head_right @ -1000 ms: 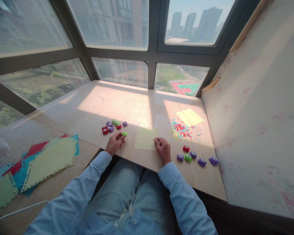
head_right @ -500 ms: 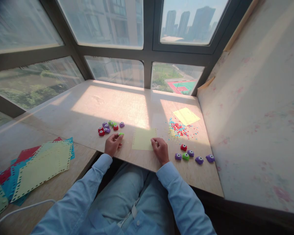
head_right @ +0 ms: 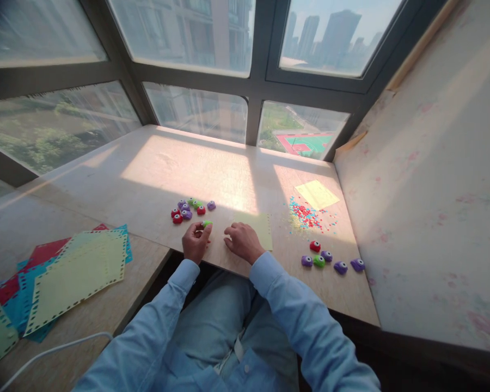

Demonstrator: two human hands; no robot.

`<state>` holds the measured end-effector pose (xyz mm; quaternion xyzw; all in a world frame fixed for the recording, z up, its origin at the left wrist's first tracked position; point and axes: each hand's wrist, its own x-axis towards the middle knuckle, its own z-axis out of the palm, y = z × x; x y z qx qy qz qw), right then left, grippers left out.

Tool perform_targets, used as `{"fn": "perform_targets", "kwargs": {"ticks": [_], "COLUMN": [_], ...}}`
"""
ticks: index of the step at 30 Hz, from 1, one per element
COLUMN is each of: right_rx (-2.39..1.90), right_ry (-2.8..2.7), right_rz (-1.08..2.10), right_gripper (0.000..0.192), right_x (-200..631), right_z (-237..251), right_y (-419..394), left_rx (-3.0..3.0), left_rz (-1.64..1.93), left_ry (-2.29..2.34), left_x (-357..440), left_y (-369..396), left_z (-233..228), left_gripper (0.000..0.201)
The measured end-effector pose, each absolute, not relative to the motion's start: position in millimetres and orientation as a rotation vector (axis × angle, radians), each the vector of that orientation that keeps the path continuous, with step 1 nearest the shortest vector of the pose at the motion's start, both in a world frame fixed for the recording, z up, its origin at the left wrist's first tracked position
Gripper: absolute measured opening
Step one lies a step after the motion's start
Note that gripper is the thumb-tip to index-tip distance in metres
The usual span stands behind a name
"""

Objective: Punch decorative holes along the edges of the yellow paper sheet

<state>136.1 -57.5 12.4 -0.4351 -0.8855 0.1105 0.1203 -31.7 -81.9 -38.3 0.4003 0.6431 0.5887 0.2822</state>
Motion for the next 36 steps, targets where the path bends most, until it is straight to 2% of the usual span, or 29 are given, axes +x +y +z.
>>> {"fn": "perform_targets", "kwargs": {"ticks": [17,25,28,31,36], "right_rx": [-1.187,-1.465,-1.642,-1.937,-2.196], "right_ry": [-3.061,-2.49,-2.375,-2.251,-2.056], "right_rz": [0.093,0.445,0.396,0.192,0.026], "right_gripper": [0.014,0.01,0.01,0.011,0.02], "right_x": [108.9,149.7,192.2,237.5,286.2], "right_z": [26.2,17.9,21.3,30.3,42.8], "right_y": [-33.2,-29.2,-22.0,-16.5,-18.7], "left_rx": [1.182,1.26,1.3,1.357,1.462], "left_rz": [1.686,1.665,1.651,1.637,1.546], "left_ry": [1.707,1.709,1.706,1.73,1.8], "left_x": [-31.8,-34.0,-34.7,-33.8,-31.2], "left_y": [-87.1,-87.8,-87.2,-86.9,-88.8], "left_z": [-43.6,-44.1,-46.8,-47.8,-43.4], "left_gripper": [0.03,0.028,0.029,0.028,0.025]}}
